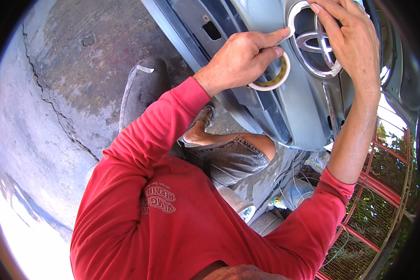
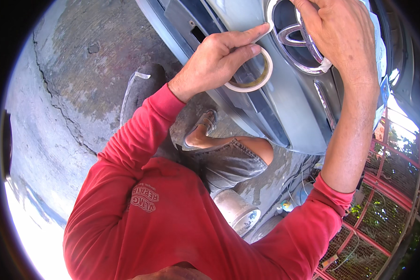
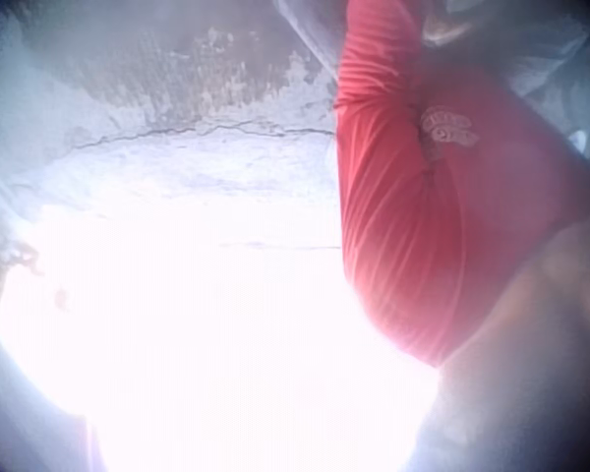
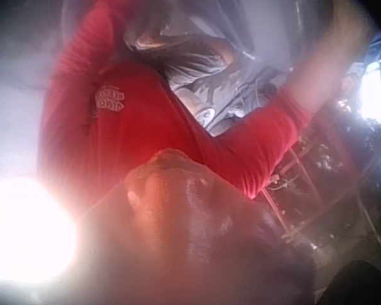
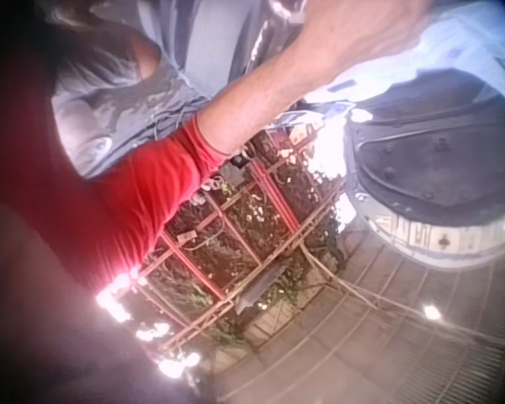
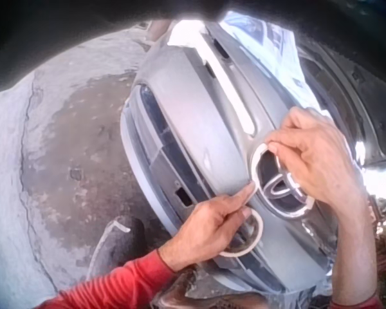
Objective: The person applies masking tape around the Toyota emblem and along the bumper edges of a silver car. They smooth the tape to ensure adhesion and continue taping the lower bumper area, preparing the surface for painting or detailing.
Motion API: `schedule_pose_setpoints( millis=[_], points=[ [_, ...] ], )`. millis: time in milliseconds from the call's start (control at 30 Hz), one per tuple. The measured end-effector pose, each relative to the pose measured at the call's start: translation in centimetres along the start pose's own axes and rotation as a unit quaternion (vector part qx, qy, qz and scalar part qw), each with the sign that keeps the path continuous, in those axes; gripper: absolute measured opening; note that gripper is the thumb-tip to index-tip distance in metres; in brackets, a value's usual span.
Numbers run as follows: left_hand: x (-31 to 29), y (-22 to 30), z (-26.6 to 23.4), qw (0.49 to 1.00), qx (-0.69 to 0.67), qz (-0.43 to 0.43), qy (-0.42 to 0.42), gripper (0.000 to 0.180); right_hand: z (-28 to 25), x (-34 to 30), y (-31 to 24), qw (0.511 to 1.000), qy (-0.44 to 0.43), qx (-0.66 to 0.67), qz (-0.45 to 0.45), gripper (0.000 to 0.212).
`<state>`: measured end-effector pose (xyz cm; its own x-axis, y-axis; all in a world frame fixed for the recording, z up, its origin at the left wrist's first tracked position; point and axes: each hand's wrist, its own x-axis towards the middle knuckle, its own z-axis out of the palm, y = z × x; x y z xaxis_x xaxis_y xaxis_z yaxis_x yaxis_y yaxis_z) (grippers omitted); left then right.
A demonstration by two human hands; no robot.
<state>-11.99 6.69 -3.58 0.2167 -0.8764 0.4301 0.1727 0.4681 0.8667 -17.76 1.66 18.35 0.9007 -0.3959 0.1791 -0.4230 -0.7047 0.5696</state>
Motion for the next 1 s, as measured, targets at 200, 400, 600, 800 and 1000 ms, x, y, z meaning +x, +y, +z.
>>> schedule_pose_setpoints(
  millis=[200, 400, 600, 800, 1000],
  points=[
    [-0.1, 1.7, 1.0, 0.988, -0.116, -0.097, -0.012, 0.044, 3.5, -1.4, 10.2, 0.975, -0.030, 0.220, -0.001, 0.016],
    [-0.1, 1.6, 1.2, 0.968, -0.207, -0.143, -0.012, 0.049, 1.1, -4.6, 1.8, 0.985, 0.066, 0.148, 0.058, 0.021],
    [-0.1, 1.2, 1.7, 0.967, -0.214, -0.140, -0.006, 0.051, 3.8, -12.3, -3.8, 0.880, 0.018, 0.335, 0.337, 0.030],
    [-0.3, 0.6, 2.4, 0.970, -0.203, -0.131, -0.001, 0.055, 6.0, -15.1, -5.0, 0.790, 0.013, 0.428, 0.439, 0.028],
    [-1.1, 0.3, 3.3, 0.982, -0.153, -0.115, -0.001, 0.054, 5.7, -16.8, -6.0, 0.748, -0.005, 0.430, 0.505, 0.024]
  ],
)
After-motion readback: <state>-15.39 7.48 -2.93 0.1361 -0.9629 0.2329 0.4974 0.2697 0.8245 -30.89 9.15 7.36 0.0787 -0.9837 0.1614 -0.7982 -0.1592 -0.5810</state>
